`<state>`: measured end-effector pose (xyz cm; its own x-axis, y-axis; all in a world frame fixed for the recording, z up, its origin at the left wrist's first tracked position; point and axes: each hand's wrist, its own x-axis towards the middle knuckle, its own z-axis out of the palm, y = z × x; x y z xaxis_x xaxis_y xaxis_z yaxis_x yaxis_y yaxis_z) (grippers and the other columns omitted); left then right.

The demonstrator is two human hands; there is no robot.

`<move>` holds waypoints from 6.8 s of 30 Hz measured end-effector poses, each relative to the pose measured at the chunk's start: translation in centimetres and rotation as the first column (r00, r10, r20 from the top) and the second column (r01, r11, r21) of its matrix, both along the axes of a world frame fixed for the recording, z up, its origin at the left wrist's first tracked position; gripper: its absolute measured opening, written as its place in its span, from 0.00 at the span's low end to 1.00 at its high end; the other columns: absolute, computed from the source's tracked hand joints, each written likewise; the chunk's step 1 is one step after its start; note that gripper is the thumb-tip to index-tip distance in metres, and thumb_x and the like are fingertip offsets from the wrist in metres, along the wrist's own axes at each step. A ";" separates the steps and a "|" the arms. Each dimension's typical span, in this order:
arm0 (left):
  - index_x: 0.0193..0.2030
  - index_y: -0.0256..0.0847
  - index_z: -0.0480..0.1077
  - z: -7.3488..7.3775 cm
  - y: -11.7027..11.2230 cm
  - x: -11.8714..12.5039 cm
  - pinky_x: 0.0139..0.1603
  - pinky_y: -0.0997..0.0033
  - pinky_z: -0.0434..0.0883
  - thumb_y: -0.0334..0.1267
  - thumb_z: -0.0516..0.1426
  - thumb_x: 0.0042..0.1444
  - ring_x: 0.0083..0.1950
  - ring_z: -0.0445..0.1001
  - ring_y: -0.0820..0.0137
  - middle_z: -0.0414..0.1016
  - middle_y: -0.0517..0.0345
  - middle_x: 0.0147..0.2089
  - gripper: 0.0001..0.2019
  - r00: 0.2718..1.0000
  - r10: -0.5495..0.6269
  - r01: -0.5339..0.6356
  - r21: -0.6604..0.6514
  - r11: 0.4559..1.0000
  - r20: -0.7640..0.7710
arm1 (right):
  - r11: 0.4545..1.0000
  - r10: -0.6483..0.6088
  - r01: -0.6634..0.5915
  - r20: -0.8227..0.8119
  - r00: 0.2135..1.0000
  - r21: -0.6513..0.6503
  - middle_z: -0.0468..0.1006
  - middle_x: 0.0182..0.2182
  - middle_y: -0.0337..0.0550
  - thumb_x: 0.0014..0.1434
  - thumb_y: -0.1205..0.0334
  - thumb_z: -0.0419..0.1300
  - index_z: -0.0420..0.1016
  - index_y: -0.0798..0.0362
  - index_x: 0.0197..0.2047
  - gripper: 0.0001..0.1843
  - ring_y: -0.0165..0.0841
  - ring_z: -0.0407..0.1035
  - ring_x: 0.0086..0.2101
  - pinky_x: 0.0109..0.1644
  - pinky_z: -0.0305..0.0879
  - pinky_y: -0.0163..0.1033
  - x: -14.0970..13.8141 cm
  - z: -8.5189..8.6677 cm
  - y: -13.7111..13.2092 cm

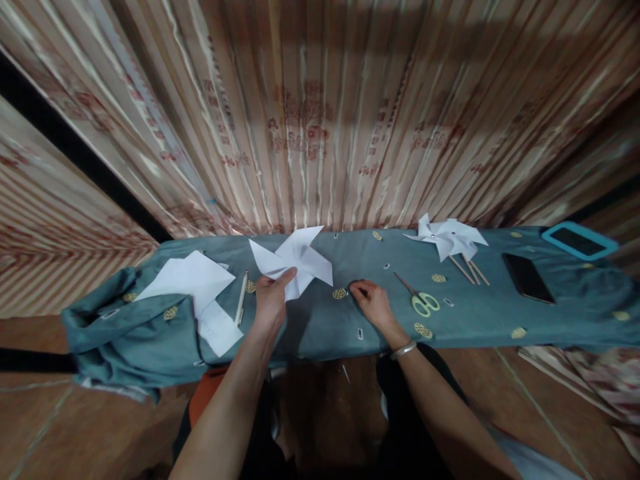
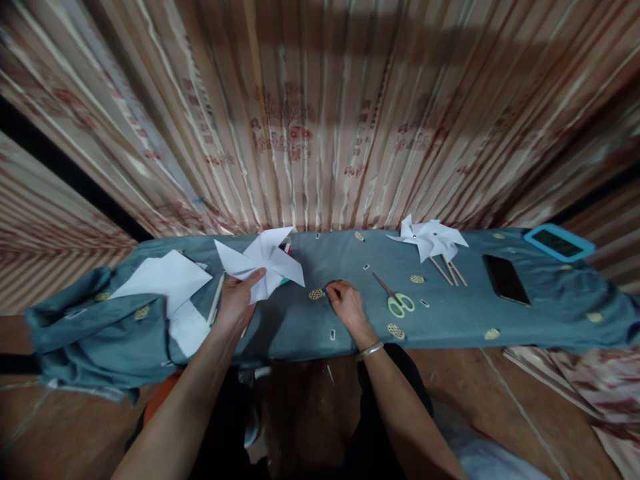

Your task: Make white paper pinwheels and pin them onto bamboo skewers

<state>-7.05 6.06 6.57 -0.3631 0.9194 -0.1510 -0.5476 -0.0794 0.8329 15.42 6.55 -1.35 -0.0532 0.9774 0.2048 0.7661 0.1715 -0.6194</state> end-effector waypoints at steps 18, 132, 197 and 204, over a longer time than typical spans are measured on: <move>0.29 0.41 0.77 -0.7 -0.9 1.6 0.45 0.64 0.74 0.36 0.72 0.30 0.40 0.81 0.60 0.82 0.58 0.30 0.15 0.995 -0.082 0.081 -0.011 0.997 -0.064 | 0.994 0.031 -0.010 0.184 0.982 -0.112 0.82 0.38 0.49 0.62 0.65 0.59 0.78 0.54 0.36 0.07 0.39 0.74 0.44 0.47 0.65 0.37 -2.1 2.0 -0.8; 0.25 0.37 0.81 6.6 -24.0 7.5 0.30 0.68 0.77 0.40 0.70 0.37 0.28 0.79 0.63 0.82 0.52 0.28 0.09 0.874 -0.161 0.173 -0.016 0.985 -0.459 | 0.991 -0.096 0.133 -0.619 0.779 0.014 0.83 0.36 0.41 0.50 0.58 0.70 0.68 0.49 0.61 0.35 0.36 0.78 0.35 0.38 0.76 0.38 -0.6 14.6 -25.9; 0.29 0.35 0.80 -5.0 -11.9 6.1 0.39 0.64 0.73 0.39 0.74 0.20 0.31 0.78 0.64 0.83 0.52 0.31 0.23 0.991 -0.133 0.120 -0.260 0.958 -0.032 | 0.796 -0.019 -0.429 -0.725 0.688 -0.428 0.78 0.23 0.38 0.34 0.51 0.74 0.79 0.58 0.29 0.22 0.29 0.67 0.24 0.29 0.61 0.34 -1.6 3.6 -7.4; 0.28 0.36 0.80 -4.4 -12.1 6.1 0.41 0.64 0.73 0.39 0.74 0.22 0.31 0.78 0.65 0.83 0.54 0.30 0.21 0.988 -0.152 0.140 -0.220 0.965 -0.037 | 0.798 -0.032 -0.439 -0.755 0.655 -0.414 0.78 0.22 0.37 0.32 0.52 0.75 0.80 0.58 0.29 0.23 0.29 0.67 0.24 0.30 0.61 0.34 -1.7 4.9 -8.0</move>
<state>-0.97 -6.07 2.22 -0.2402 0.9106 -0.3363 -0.4948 0.1832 0.8495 13.73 -1.48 3.56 -0.3374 0.9047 -0.2601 0.0452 -0.2604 -0.9644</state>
